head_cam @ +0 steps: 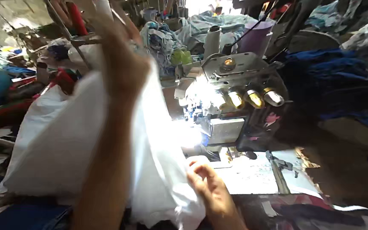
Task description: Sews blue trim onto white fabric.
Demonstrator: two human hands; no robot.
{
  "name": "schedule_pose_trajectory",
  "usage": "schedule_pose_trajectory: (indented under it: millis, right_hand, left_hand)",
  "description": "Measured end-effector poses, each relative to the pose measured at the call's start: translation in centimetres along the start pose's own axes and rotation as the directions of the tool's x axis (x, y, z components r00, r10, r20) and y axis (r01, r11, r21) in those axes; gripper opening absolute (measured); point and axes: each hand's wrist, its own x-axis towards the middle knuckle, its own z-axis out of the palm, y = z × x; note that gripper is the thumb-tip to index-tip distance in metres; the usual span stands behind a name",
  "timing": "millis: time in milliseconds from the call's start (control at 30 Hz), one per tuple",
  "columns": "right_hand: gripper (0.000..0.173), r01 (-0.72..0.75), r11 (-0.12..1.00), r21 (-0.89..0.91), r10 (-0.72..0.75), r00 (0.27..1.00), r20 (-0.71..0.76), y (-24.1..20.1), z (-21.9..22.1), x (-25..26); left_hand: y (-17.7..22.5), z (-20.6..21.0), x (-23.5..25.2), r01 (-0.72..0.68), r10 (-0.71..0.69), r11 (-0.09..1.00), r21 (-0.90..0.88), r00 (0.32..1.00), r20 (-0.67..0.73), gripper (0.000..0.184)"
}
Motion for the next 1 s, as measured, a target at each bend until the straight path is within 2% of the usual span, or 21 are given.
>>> schedule_pose_trajectory:
  millis: [33,67,100,133,200,233,267,333,400,433,500,567,667,700,767,833,900,933,1000]
  right_hand:
    - [0.015,-0.069,0.997,-0.045,0.066,0.996,-0.060,2.5,-1.5,-0.5]
    - [0.017,-0.124,0.984,-0.126,0.111,0.988,-0.103,4.1,-2.8,-0.9]
    - [0.019,-0.158,0.963,-0.218,0.134,0.983,-0.123,4.7,-3.7,-1.1]
    - [0.018,-0.152,0.943,-0.295,0.124,0.986,-0.113,4.7,-4.1,-0.8]
    - [0.021,-0.049,0.898,-0.438,0.035,0.999,-0.039,4.1,-4.0,0.3]
    - [0.029,0.002,0.850,-0.527,-0.007,1.000,-0.008,3.6,-3.4,1.1]
    - [0.036,0.040,0.781,-0.623,-0.042,0.999,0.011,3.1,-2.7,2.1]
    - [0.033,0.114,0.588,-0.801,-0.143,0.989,0.035,2.8,-1.4,4.1]
    - [0.032,0.131,0.452,-0.882,-0.140,0.987,0.075,2.3,-1.5,4.4]
    - [0.032,0.131,0.418,-0.899,-0.098,0.990,0.098,1.7,-2.0,3.9]
    - [0.036,0.091,0.443,-0.892,0.052,0.990,0.127,-0.4,-3.0,2.8]
    - [0.040,0.044,0.457,-0.888,0.116,0.987,0.109,-1.1,-3.8,3.0]
    - [0.035,0.063,0.409,-0.910,-0.015,0.998,0.063,0.3,-4.4,4.1]
    - [0.036,0.073,0.419,-0.905,-0.053,0.997,0.056,0.9,-4.4,4.5]
    - [0.039,0.073,0.515,-0.854,-0.035,0.997,0.064,1.5,-4.4,4.6]
    - [0.041,0.062,0.603,-0.795,-0.004,0.997,0.075,2.1,-4.3,4.3]
    - [0.041,0.091,0.654,-0.751,-0.015,0.994,0.107,2.6,-4.4,4.0]
    - [0.039,0.124,0.669,-0.733,-0.043,0.991,0.128,2.7,-4.6,3.8]
    - [0.031,0.189,0.660,-0.727,-0.133,0.982,0.135,2.7,-5.5,2.8]
  left_hand:
    - [1.0,4.5,-0.3,0.072,-0.067,0.993,-0.096,0.996,0.055,0.035]
    - [0.4,8.7,-1.5,0.130,-0.111,0.962,-0.238,0.990,0.093,0.033]
    - [-0.4,11.3,-2.8,0.187,-0.138,0.921,-0.341,0.977,0.161,0.028]
    - [-0.7,12.4,-3.6,0.217,-0.147,0.913,-0.347,0.965,0.216,0.025]
    - [-0.8,12.5,-4.3,0.193,-0.121,0.942,-0.273,0.958,0.259,0.019]
    - [-0.8,12.3,-4.6,0.171,-0.106,0.954,-0.247,0.961,0.255,0.017]
    - [-0.8,12.0,-4.9,0.138,-0.079,0.959,-0.246,0.968,0.237,0.017]
    - [-1.0,10.8,-5.9,0.025,0.039,0.966,-0.259,0.970,0.239,0.021]
    - [-1.9,8.8,-7.7,-0.151,0.214,0.964,-0.217,0.929,0.302,0.017]
    - [-2.6,7.8,-8.9,-0.178,0.237,0.965,-0.194,0.906,0.350,0.019]
    - [-3.9,7.0,-11.2,-0.152,0.211,0.972,-0.178,0.898,0.387,0.025]
    - [-4.4,7.8,-11.8,-0.163,0.216,0.973,-0.165,0.896,0.388,0.033]
    - [-3.7,9.3,-9.8,-0.246,0.289,0.957,-0.154,0.853,0.435,0.037]
    - [-3.6,9.9,-9.0,-0.274,0.323,0.946,-0.172,0.845,0.426,0.035]
    - [-4.5,10.5,-8.5,-0.253,0.347,0.930,-0.265,0.842,0.413,0.032]
    - [-6.0,10.5,-9.3,-0.139,0.312,0.900,-0.413,0.866,0.390,0.036]
    - [-6.7,10.4,-10.1,0.008,0.213,0.859,-0.512,0.904,0.370,0.038]
    - [-6.9,10.5,-10.4,0.030,0.185,0.847,-0.531,0.919,0.347,0.039]
    - [-7.1,10.7,-10.4,-0.079,0.227,0.856,-0.511,0.945,0.235,0.040]
